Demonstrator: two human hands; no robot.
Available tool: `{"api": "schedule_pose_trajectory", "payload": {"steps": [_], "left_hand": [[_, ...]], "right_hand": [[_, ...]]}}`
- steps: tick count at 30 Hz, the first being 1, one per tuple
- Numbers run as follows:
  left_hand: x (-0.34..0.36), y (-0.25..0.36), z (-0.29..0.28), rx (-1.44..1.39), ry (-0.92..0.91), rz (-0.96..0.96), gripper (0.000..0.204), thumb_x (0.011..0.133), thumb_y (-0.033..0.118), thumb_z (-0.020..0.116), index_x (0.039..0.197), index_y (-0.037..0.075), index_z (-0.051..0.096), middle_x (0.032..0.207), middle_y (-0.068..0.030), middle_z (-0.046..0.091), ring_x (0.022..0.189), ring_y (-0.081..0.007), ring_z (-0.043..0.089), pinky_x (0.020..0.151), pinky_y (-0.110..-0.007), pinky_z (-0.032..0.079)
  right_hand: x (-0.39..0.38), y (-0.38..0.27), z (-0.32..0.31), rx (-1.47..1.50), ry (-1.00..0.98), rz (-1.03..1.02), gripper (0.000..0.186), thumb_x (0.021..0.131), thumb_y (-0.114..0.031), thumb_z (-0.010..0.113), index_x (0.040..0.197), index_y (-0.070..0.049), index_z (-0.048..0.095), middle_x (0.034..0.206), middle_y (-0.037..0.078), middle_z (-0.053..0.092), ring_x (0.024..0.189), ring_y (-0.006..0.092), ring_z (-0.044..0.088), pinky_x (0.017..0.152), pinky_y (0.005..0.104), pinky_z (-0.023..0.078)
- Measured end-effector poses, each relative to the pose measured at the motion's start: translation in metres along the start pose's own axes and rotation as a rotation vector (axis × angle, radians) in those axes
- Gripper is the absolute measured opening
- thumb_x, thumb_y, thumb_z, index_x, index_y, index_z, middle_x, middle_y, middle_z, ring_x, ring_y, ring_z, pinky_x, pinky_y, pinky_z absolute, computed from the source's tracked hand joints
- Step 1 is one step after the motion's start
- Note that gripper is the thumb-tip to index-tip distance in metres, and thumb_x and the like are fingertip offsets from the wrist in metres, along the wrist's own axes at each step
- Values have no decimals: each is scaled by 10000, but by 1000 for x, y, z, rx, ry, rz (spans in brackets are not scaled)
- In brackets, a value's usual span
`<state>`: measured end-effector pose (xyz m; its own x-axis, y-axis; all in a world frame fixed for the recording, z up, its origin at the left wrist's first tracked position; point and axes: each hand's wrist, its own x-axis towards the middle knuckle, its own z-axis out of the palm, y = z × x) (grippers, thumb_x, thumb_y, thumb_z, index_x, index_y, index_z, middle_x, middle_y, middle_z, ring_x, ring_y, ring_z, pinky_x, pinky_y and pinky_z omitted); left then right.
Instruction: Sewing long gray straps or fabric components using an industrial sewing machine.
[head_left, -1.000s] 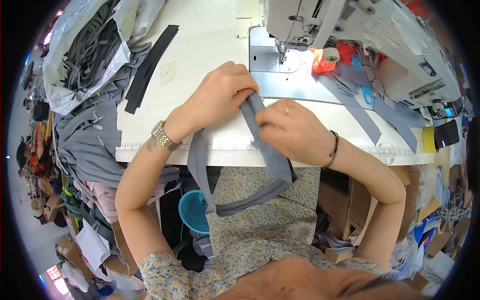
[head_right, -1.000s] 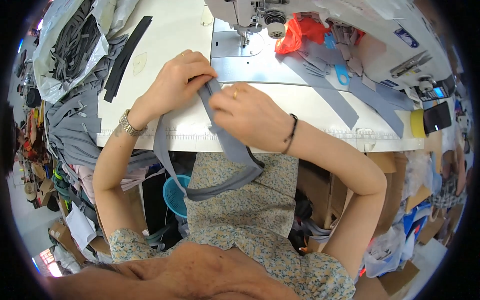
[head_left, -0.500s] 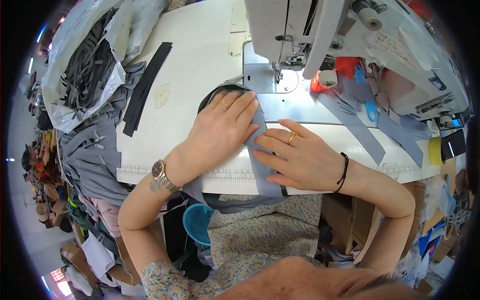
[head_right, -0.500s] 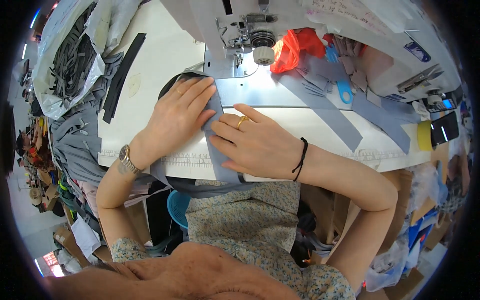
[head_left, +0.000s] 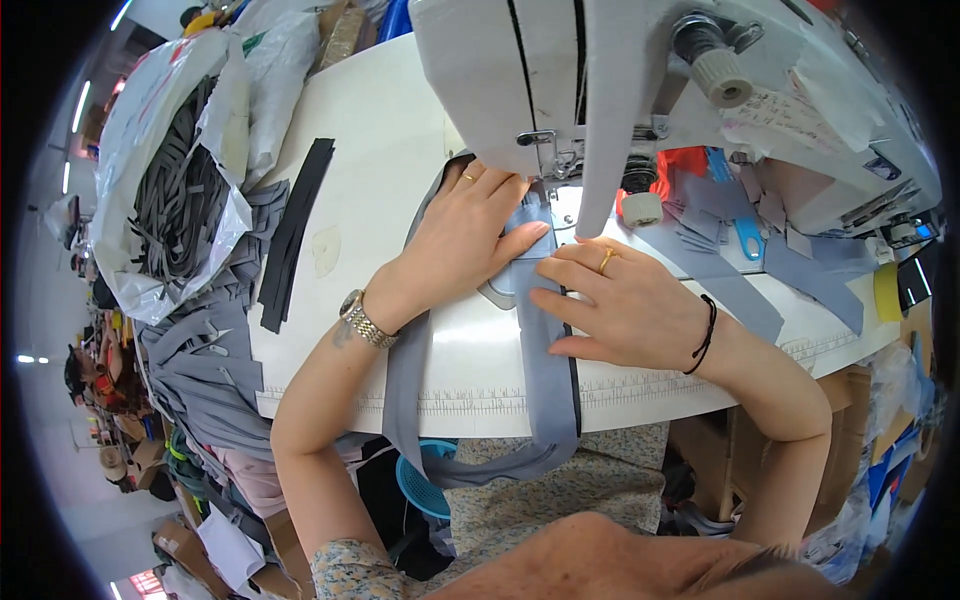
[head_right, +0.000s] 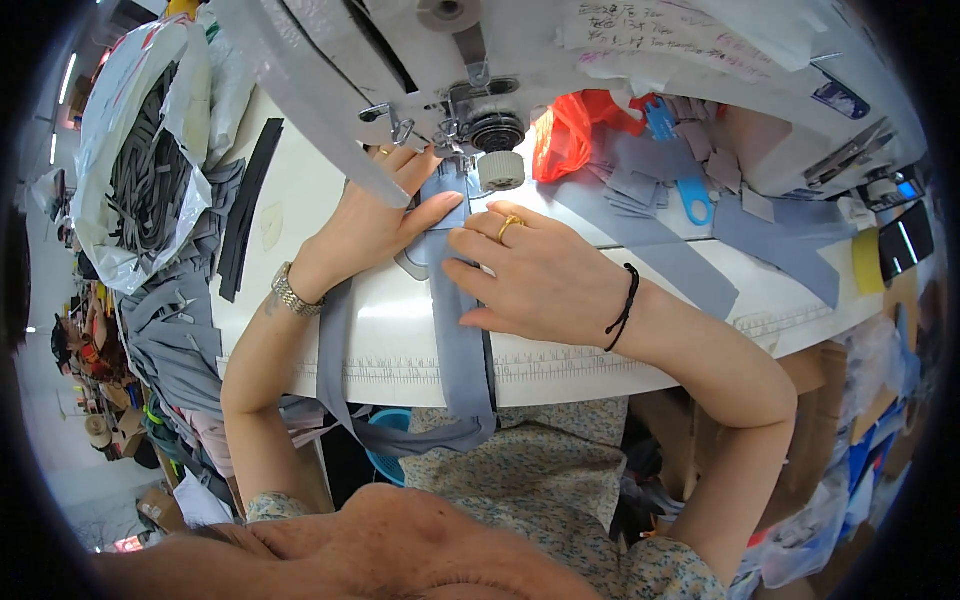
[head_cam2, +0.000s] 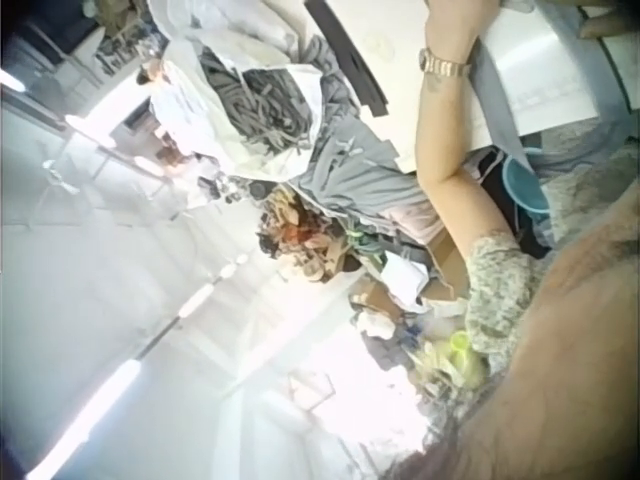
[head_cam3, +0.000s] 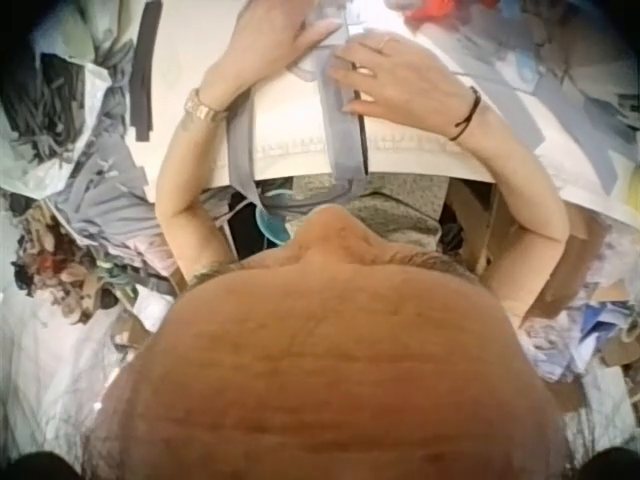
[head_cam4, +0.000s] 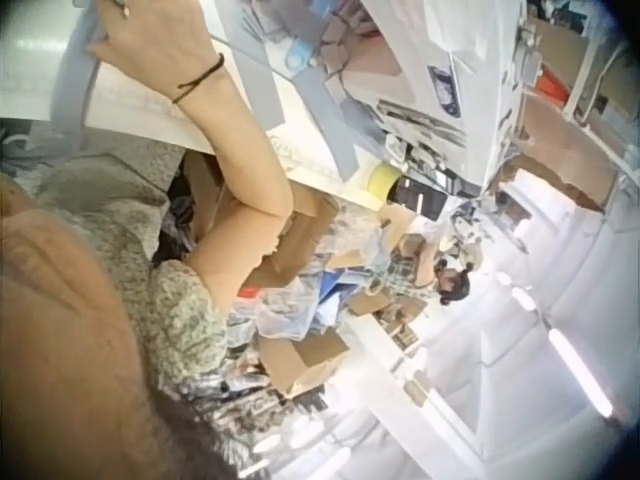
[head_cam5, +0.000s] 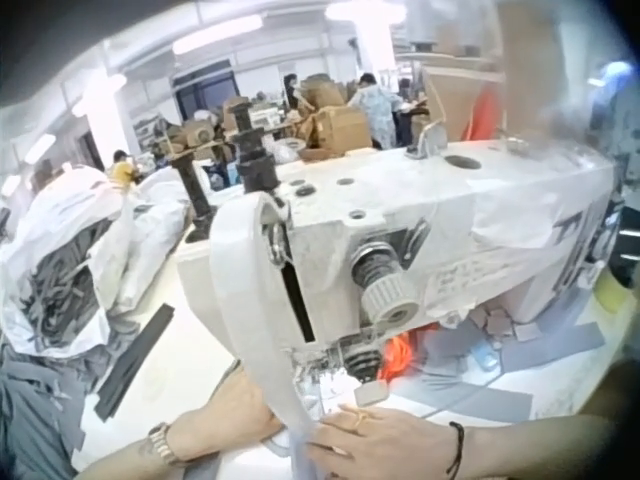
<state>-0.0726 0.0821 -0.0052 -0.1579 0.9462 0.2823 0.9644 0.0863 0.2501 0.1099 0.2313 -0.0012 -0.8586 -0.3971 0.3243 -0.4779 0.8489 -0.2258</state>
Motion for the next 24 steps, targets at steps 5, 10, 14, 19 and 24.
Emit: {"api": "schedule_pose_trajectory", "payload": {"steps": [5,10,14,19,24], "left_hand": [[9,6,-3,-132,-122,-176,421,923,315,661,1157,-29,597,1149,-154,600,1117,-335,557,908,-437,482],[9,3,2,-106,-101,-161,400,931,326,653,1129,-18,605,1136,-150,605,1116,-323,563,883,-439,498],[5,6,3,-61,-24,-148,395,914,305,666,1147,-7,605,1153,-154,601,1112,-338,565,907,-441,499],[-18,15,3,105,157,134,371,851,208,725,1145,-3,645,1210,-164,606,1136,-350,578,887,-425,518],[-20,15,3,43,138,181,349,824,145,744,1139,11,674,1245,-146,610,1130,-330,608,773,-390,562]], "right_hand": [[-1,5,3,-26,99,-13,468,702,-338,812,1022,-46,636,1064,64,555,1063,228,566,1007,384,445],[-4,3,-13,52,23,16,514,686,-332,831,1069,-45,644,1145,80,558,1123,238,552,990,386,446],[-11,-4,-34,124,-171,0,581,659,-347,856,1117,-54,651,1250,103,536,1204,246,523,987,406,441],[-9,-13,-15,-52,-35,-60,449,751,-236,730,1129,-7,650,1153,132,611,1097,242,600,992,402,456],[-7,-13,6,-349,150,-248,297,741,-139,600,961,38,691,951,140,673,912,235,661,970,408,500]]}}
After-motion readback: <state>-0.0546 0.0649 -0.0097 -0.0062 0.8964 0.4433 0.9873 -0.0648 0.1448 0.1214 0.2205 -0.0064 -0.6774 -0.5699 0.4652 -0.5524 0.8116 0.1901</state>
